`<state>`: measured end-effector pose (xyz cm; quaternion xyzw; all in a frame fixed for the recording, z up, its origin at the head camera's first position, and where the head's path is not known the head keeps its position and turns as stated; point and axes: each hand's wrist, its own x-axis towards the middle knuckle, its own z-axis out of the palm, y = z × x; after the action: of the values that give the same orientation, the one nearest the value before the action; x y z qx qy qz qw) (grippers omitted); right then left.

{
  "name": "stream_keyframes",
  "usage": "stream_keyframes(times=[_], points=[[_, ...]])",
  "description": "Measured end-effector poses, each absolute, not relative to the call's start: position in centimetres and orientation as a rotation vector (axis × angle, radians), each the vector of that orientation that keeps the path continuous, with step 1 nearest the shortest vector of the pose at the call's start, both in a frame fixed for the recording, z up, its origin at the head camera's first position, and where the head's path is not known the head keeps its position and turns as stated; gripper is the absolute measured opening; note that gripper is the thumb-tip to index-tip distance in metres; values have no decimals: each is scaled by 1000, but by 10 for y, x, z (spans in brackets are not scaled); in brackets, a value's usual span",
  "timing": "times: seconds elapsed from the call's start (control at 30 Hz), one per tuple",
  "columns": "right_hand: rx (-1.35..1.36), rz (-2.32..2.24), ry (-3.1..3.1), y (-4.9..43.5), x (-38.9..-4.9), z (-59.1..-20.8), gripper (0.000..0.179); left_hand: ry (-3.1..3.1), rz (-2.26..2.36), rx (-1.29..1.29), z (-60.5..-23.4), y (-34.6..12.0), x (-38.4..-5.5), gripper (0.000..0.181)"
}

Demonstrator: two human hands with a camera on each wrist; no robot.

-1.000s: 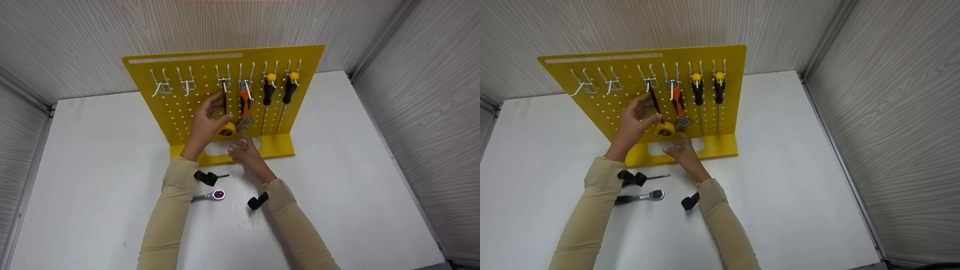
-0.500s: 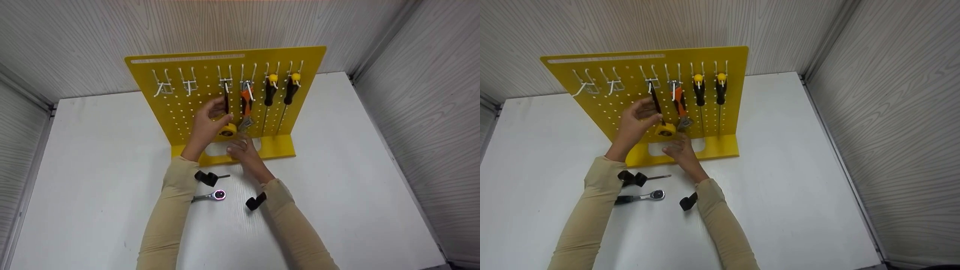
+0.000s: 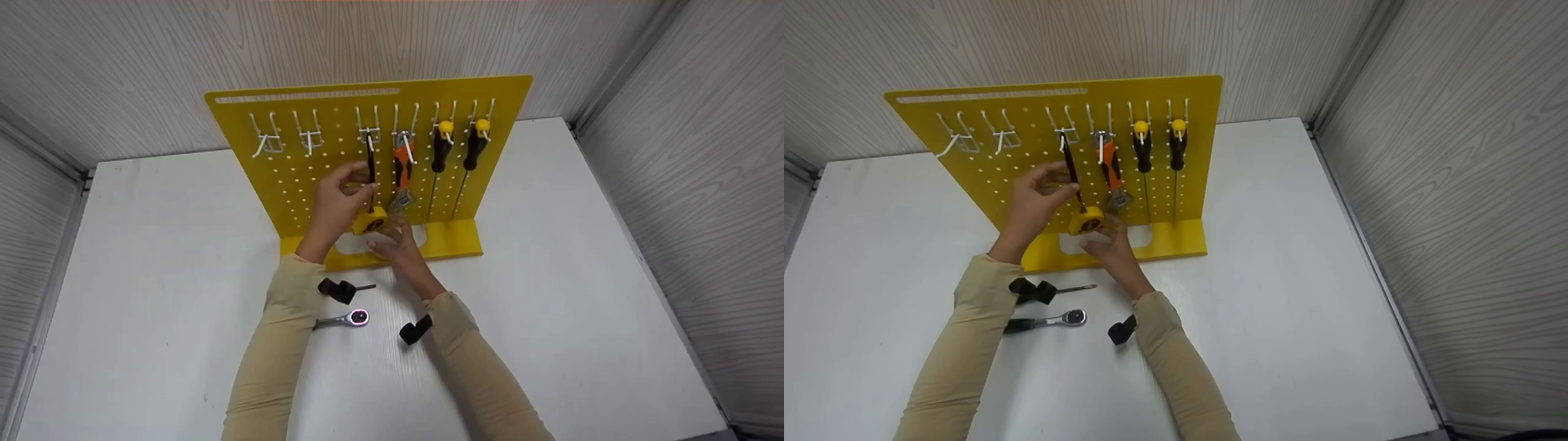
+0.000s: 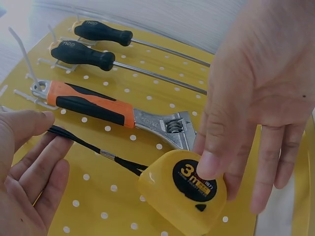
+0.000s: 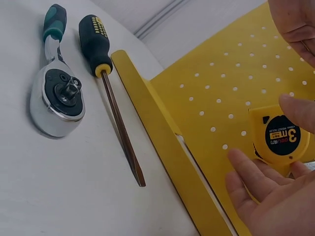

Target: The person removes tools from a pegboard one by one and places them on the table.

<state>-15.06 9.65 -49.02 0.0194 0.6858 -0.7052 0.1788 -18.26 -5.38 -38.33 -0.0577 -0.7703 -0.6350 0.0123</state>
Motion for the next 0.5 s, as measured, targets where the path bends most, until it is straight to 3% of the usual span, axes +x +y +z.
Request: stream_keyframes(times=[0.5], points=[[64, -2011, 1908, 93, -145, -489, 74, -2414, -1884, -184, -381, -49, -175, 34]])
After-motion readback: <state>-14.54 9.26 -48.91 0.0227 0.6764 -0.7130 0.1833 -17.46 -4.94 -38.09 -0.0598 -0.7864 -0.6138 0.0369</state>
